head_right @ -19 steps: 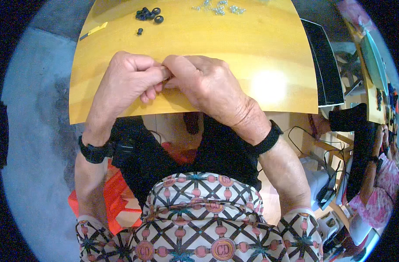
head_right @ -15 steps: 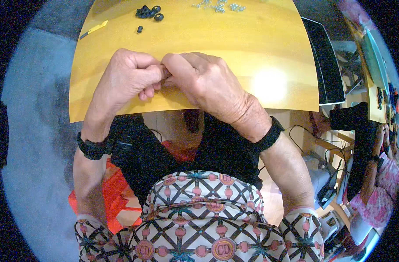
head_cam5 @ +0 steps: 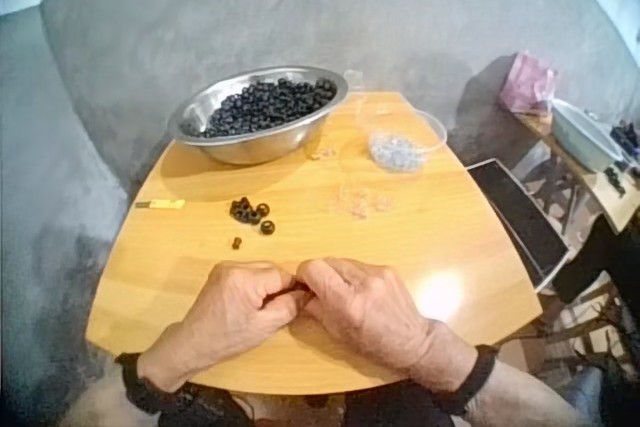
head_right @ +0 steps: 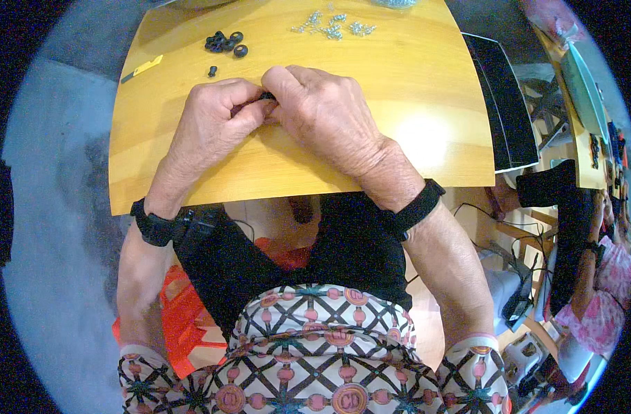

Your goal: The recorder is manually inserting small white plastic components into black rubber ring plugs at a workspace.

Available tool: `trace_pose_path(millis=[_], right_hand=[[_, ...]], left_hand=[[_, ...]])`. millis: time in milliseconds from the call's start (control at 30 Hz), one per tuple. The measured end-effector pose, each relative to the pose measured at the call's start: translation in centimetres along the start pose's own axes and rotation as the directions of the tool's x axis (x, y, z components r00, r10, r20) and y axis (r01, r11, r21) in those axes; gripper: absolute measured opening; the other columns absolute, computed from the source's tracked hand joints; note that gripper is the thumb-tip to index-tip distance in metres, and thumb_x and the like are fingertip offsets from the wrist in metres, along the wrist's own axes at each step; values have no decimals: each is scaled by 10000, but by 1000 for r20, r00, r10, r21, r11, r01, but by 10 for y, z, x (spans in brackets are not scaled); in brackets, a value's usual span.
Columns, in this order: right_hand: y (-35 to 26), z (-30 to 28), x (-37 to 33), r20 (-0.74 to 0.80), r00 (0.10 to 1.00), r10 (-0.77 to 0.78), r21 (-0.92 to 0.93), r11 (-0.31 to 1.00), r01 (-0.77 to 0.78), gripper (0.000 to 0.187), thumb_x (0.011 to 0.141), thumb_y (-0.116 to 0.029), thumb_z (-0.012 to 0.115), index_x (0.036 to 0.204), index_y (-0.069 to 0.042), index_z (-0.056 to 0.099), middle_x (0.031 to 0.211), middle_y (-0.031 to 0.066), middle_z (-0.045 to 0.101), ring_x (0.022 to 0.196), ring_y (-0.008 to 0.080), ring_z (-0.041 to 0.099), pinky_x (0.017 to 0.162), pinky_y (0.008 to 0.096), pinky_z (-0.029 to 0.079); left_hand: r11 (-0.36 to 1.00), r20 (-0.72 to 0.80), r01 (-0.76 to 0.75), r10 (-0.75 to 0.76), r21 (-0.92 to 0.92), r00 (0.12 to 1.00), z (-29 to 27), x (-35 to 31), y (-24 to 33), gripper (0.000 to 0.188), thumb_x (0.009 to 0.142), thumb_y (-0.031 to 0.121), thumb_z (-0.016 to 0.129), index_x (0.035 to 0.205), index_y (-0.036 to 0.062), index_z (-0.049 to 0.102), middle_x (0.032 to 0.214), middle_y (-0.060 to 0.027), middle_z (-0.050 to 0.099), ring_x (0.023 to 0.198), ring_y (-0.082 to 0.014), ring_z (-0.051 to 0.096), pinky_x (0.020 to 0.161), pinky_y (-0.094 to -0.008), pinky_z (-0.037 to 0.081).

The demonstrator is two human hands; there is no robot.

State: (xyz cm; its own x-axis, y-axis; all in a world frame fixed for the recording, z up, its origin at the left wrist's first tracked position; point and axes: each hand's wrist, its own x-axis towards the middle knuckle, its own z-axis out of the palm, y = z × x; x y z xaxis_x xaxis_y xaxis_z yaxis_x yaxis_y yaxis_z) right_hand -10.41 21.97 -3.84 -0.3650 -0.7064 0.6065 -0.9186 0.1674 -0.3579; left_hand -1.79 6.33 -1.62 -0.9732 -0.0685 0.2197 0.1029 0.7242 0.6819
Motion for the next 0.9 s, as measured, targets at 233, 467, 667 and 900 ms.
trace_pose_path(millis=[233,467,667,900], right_hand=[[-4,-4,1,64,996,58,62,996,-62,243,717,-175,692,865,-92,518,727,115,609,664,314,623,557,403,500],[-5,-5,-1,72,997,-10,8,1000,10,234,753,-204,676,855,-89,499,717,111,607,653,303,622,542,390,495],[-11,-10,-4,-15,996,-85,87,992,86,202,769,-169,666,888,-82,528,734,99,617,666,278,633,553,361,508],[-20,-19,-7,-31,997,75,318,946,-62,311,728,-92,708,1008,-60,576,787,105,644,739,243,664,616,300,532]], left_hand=[[983,-91,-135,147,124,985,3,-9,-2,158,765,138,641,852,7,662,752,-162,628,691,-306,629,621,-365,496],[998,-2,-24,24,-64,1000,-8,-8,2,175,790,139,631,902,12,670,759,-157,644,666,-252,632,625,-341,493],[879,179,310,-261,-362,949,-14,-10,14,226,848,184,595,856,-25,682,667,-58,631,587,-101,576,539,-234,464],[748,216,465,-412,-475,885,-13,-18,26,294,875,253,587,705,19,637,596,-8,569,500,-49,498,457,-177,384]])
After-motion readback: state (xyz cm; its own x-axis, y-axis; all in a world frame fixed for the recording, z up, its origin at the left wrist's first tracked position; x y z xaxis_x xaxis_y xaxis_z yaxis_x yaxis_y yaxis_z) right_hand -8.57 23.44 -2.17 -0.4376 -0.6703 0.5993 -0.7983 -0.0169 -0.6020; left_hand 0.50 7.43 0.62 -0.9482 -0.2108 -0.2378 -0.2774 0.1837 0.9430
